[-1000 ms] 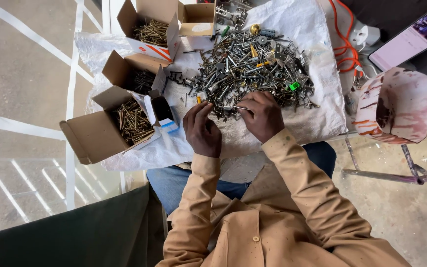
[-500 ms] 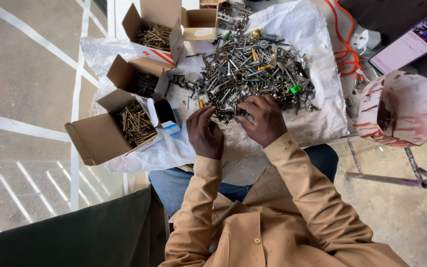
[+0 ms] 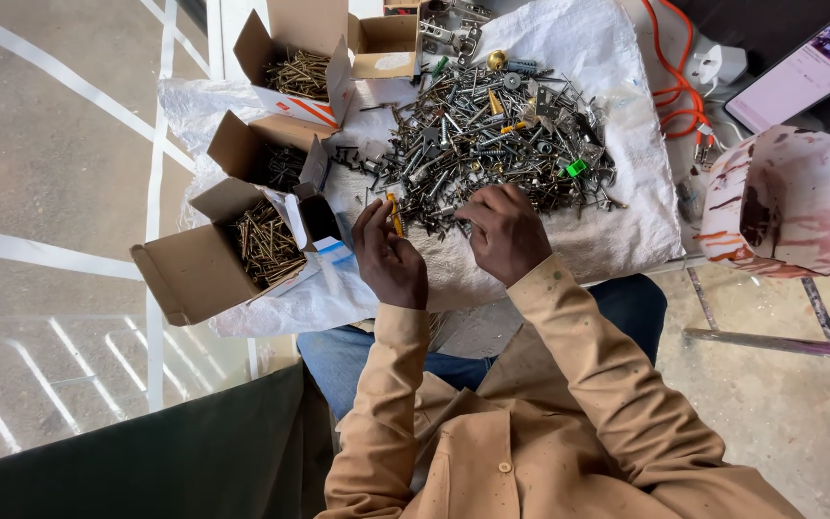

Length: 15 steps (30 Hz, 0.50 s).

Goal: Sorting a pile of mixed screws, nails, and hardware into separate boxes

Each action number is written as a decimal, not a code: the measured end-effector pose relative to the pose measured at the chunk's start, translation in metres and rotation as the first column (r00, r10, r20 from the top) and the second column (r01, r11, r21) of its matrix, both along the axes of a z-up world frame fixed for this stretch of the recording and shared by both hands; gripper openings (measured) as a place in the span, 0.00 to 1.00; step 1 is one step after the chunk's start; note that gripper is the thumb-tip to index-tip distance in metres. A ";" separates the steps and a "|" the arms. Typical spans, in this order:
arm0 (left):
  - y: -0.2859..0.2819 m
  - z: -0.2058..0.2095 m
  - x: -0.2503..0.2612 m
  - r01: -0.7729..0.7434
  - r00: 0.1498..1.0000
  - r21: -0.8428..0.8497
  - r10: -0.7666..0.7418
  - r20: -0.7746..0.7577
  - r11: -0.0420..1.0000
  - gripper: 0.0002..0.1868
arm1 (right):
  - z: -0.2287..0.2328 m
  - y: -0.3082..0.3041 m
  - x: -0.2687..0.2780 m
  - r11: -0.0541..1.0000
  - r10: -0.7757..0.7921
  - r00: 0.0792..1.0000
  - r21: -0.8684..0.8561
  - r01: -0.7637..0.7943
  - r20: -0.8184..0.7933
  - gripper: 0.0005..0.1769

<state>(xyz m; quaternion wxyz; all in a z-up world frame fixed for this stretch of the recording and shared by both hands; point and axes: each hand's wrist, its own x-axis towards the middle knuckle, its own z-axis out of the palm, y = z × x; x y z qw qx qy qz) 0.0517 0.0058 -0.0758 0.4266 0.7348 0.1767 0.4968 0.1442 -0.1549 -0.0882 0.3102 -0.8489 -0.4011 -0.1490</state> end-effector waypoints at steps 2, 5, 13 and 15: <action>0.001 0.000 0.001 0.012 1.000 -0.014 -0.012 0.008 1.000 0.26 | -0.001 -0.001 0.002 1.000 -0.018 1.000 0.011 0.018 0.005 0.15; 0.002 -0.002 0.000 0.041 0.999 -0.050 -0.039 0.027 0.998 0.27 | 0.002 -0.005 0.001 0.998 -0.065 0.998 0.013 0.065 0.004 0.15; 0.001 0.002 0.001 0.050 0.997 -0.068 -0.046 0.057 0.996 0.27 | 0.011 -0.010 -0.013 0.967 -0.222 0.961 -0.163 0.196 -0.163 0.11; 0.000 0.003 -0.001 0.073 0.995 -0.101 -0.066 0.071 0.992 0.27 | 0.010 -0.011 -0.015 0.960 -0.233 0.952 -0.200 0.194 -0.197 0.08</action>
